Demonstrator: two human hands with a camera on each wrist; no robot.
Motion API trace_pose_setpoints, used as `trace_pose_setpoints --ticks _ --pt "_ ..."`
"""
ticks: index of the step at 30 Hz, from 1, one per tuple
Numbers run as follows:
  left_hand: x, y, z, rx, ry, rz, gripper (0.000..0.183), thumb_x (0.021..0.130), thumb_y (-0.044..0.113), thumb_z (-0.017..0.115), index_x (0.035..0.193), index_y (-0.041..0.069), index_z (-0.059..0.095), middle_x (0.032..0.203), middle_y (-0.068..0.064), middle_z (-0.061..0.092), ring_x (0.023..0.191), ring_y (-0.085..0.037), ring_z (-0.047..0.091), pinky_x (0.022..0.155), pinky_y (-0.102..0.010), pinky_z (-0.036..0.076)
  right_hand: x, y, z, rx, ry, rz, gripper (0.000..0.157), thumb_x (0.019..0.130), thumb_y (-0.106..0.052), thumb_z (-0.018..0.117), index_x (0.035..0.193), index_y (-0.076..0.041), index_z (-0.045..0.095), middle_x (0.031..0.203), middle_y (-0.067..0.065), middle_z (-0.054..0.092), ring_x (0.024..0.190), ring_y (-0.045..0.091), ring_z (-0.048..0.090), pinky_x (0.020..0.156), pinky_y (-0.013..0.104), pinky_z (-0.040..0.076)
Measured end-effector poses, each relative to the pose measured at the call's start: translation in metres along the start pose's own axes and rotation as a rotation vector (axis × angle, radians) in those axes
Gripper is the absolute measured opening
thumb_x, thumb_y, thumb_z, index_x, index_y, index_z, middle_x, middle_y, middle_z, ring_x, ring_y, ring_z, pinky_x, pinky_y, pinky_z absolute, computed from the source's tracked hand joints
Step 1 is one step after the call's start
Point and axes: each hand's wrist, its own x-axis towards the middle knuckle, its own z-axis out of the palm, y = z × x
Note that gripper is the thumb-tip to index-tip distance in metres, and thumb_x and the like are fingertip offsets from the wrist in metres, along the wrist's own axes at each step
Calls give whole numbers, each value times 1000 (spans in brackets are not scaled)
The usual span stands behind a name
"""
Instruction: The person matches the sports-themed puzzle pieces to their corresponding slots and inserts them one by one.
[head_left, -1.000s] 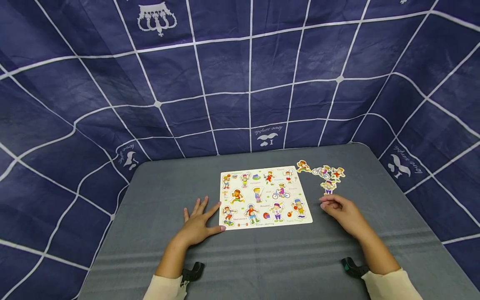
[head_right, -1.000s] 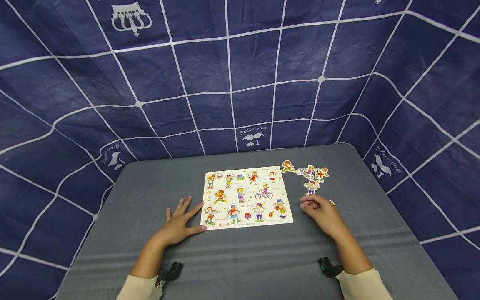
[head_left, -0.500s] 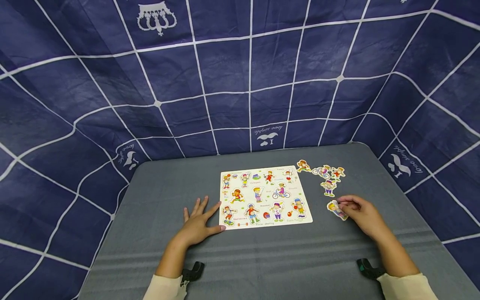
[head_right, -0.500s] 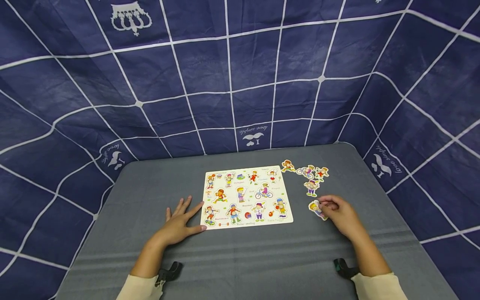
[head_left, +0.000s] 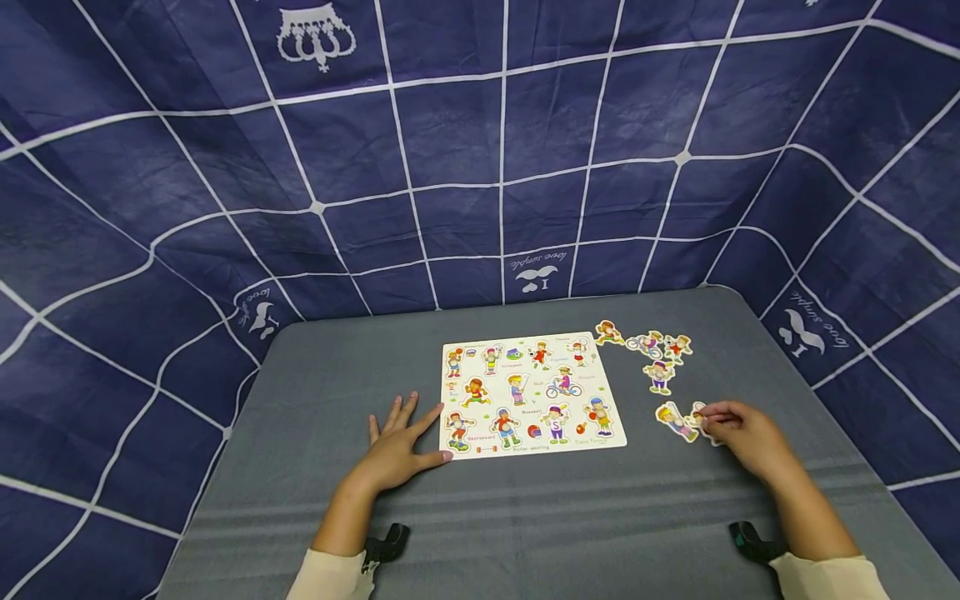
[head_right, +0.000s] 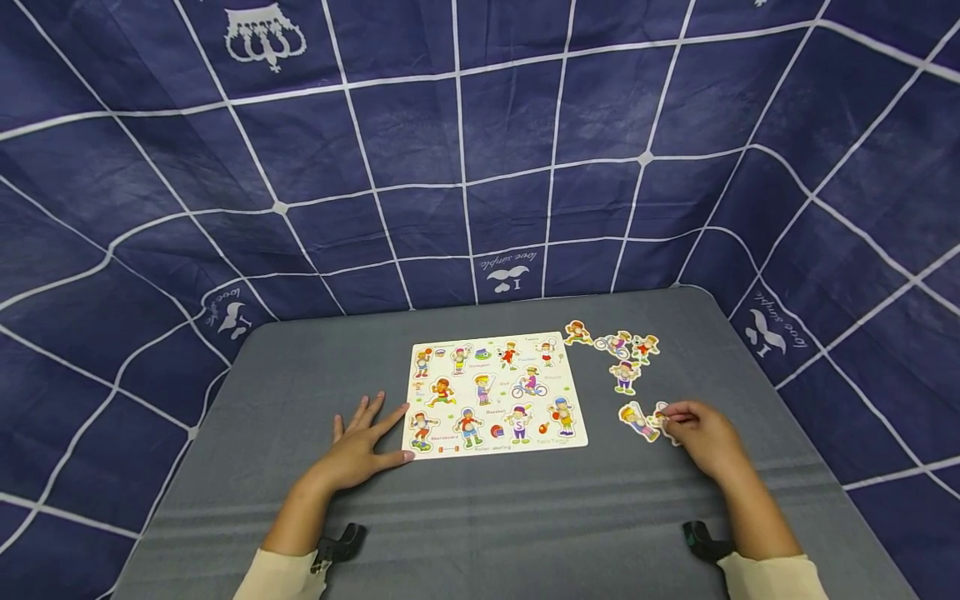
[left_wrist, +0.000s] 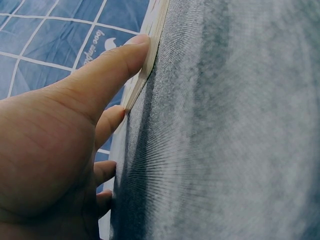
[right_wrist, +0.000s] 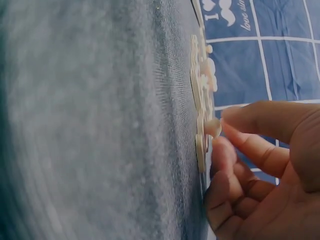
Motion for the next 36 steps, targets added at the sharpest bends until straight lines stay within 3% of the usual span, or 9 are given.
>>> trace_pose_setpoints --ticks 5,11,18,36 --pt "-1 2 -1 6 -5 -3 87 82 67 71 156 37 38 171 -14 12 158 -42 1 116 -77 -8 -1 2 -3 -19 -35 41 23 93 -8 67 107 11 68 80 -2 70 65 -5 55 57 20 45" --pt "0 3 -2 0 1 3 86 82 66 72 156 37 39 171 -15 12 158 -42 0 115 -77 -8 -2 1 -5 -64 -54 33 20 92 -9 68 103 9 69 79 -7 66 65 -6 52 58 21 44" --pt "-1 2 -2 -4 7 4 86 82 65 73 156 35 40 171 -15 13 158 -43 0 115 -78 -8 0 1 -4 -90 -70 21 19 94 -9 67 103 7 69 81 -1 67 65 -5 51 58 21 43" --pt "-3 4 -2 -4 16 8 85 82 64 74 155 34 41 170 -16 14 158 -43 1 115 -77 -7 0 0 -3 -131 -35 3 16 93 -9 68 101 5 69 81 3 68 63 -6 51 57 22 42"
